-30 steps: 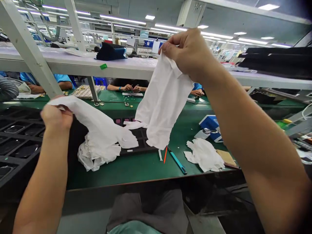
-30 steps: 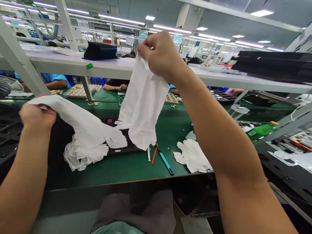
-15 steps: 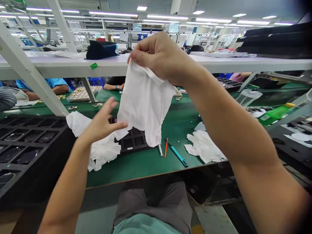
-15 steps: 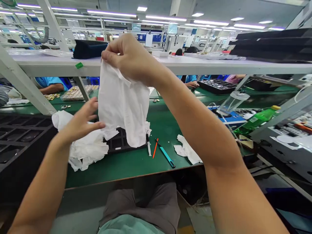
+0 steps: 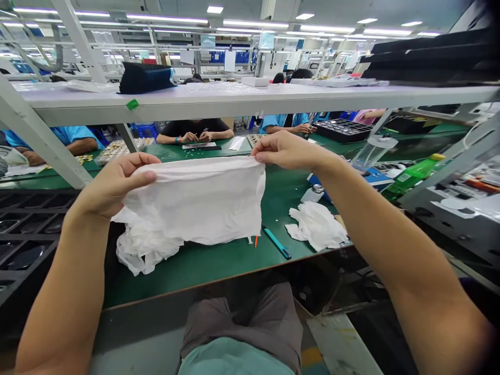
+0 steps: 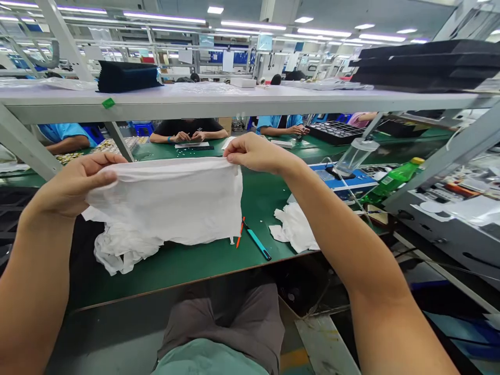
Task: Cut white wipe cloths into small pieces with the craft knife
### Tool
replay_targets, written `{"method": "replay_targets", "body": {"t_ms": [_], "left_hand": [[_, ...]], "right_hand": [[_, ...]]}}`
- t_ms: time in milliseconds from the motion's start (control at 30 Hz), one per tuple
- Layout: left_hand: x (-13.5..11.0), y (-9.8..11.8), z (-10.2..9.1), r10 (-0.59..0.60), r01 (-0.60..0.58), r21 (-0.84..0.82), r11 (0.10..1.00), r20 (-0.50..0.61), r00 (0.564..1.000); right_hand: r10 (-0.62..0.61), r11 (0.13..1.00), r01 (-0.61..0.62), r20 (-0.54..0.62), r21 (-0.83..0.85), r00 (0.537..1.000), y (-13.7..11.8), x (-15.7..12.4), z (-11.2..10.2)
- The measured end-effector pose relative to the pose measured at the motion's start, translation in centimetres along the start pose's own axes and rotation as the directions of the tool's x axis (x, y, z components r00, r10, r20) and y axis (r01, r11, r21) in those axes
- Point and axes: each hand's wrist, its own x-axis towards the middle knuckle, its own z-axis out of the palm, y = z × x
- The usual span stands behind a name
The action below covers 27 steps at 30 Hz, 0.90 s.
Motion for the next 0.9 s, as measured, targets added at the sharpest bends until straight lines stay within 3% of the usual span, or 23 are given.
{"method": "replay_targets", "body": {"t_ms": [133,233,433,533,700,900], "left_hand": [[0.5,1.3,0.6,0.140,-0.140,0.010,0.990,-0.152,0.978],[1.2,2.6,1.4,0.295,-0.289,0.060,0.955,-0.193,0.936],[2.5,4.7,2.3,0.614,-0.546,0.292,0.785,-0.256,0.746],[2.5,5.1,2.2,0.672,-0.593,0.321,0.739,-0.285,0.683],[1.9,5.0,2.4,0.665,-0.523,0.426,0.738,-0.335,0.667],[2.2,4.9,2.7,0.584,-0.460,0.375,0.805,-0.362,0.727]], "right_hand": [[0.048,0.999,-0.047,-0.068,0.012,0.997,-0.1,0.1,0.7],[0.054,0.998,-0.048,-0.174,0.038,0.983,-0.8,-0.2,1.5],[-0.176,0.983,0.161,-0.206,-0.086,0.963,-2.5,-1.6,3.3],[-0.144,0.989,0.146,-0.267,-0.011,0.953,-2.4,-2.0,2.9],[0.000,0.987,0.057,-0.353,0.152,0.936,-1.5,-2.4,2.0],[0.083,0.968,0.030,-0.432,0.248,0.898,-1.2,-3.0,1.3]]}}
